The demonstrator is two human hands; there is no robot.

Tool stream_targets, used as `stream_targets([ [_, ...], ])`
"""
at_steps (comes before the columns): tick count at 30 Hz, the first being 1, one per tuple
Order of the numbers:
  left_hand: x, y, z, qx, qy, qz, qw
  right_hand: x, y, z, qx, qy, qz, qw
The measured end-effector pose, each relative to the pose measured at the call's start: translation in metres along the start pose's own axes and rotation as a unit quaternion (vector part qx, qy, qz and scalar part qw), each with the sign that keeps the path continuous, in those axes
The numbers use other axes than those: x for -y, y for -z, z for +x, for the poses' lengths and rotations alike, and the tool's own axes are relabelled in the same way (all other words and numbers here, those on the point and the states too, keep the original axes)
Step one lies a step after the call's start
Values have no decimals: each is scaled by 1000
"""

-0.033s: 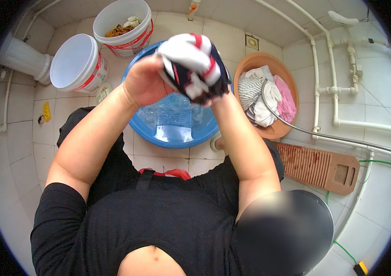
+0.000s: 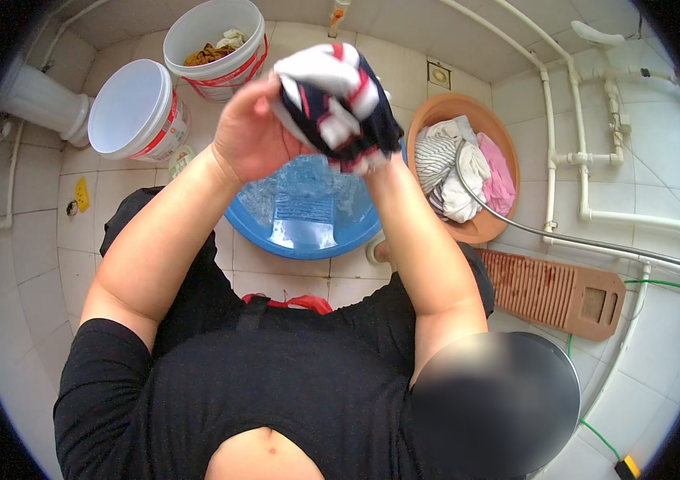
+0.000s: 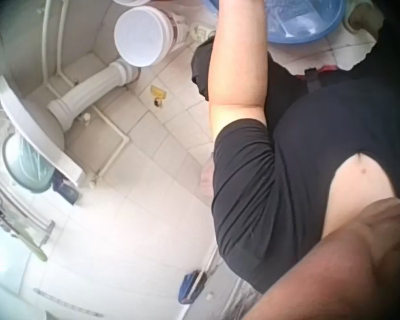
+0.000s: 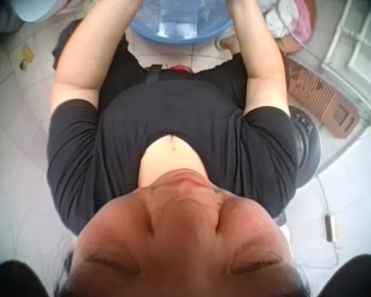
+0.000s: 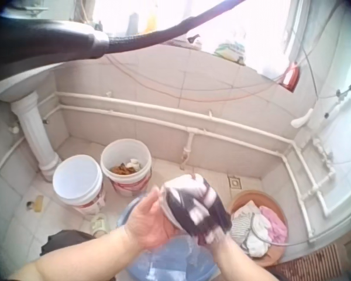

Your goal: The person hand-washes several pieces of clothing in a blue basin filled with soapy water. They scrub, rinse, and wring out each item by hand, then place the cleaned clothes into a white bucket.

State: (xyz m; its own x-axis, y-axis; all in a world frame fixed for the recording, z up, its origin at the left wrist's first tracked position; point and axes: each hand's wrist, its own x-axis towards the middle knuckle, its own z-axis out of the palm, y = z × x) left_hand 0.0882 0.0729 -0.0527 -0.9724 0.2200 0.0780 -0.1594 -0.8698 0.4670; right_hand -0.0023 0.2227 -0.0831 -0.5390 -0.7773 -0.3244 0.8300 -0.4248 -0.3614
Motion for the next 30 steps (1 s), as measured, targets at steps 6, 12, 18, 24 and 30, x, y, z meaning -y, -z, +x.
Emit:
stream_targets([
  [6,-9,44,22,-312,-32,168,935,-14,-28,3,103,17,3,995],
  [12,-1,47,16,-132,-21,-175,976,-49,-8,8,113,-47,75,990],
  [18,-24,19,17,-147,-161,102,971,-40,33,2,72,-201,-6,977],
  [24,-6,11,18,-192,-194,334,902,-26,7,4,32,-40,-9,999],
  [30,-4,29,26,-314,-188,155,918,-8,-17,12,-77,211,-150,963],
])
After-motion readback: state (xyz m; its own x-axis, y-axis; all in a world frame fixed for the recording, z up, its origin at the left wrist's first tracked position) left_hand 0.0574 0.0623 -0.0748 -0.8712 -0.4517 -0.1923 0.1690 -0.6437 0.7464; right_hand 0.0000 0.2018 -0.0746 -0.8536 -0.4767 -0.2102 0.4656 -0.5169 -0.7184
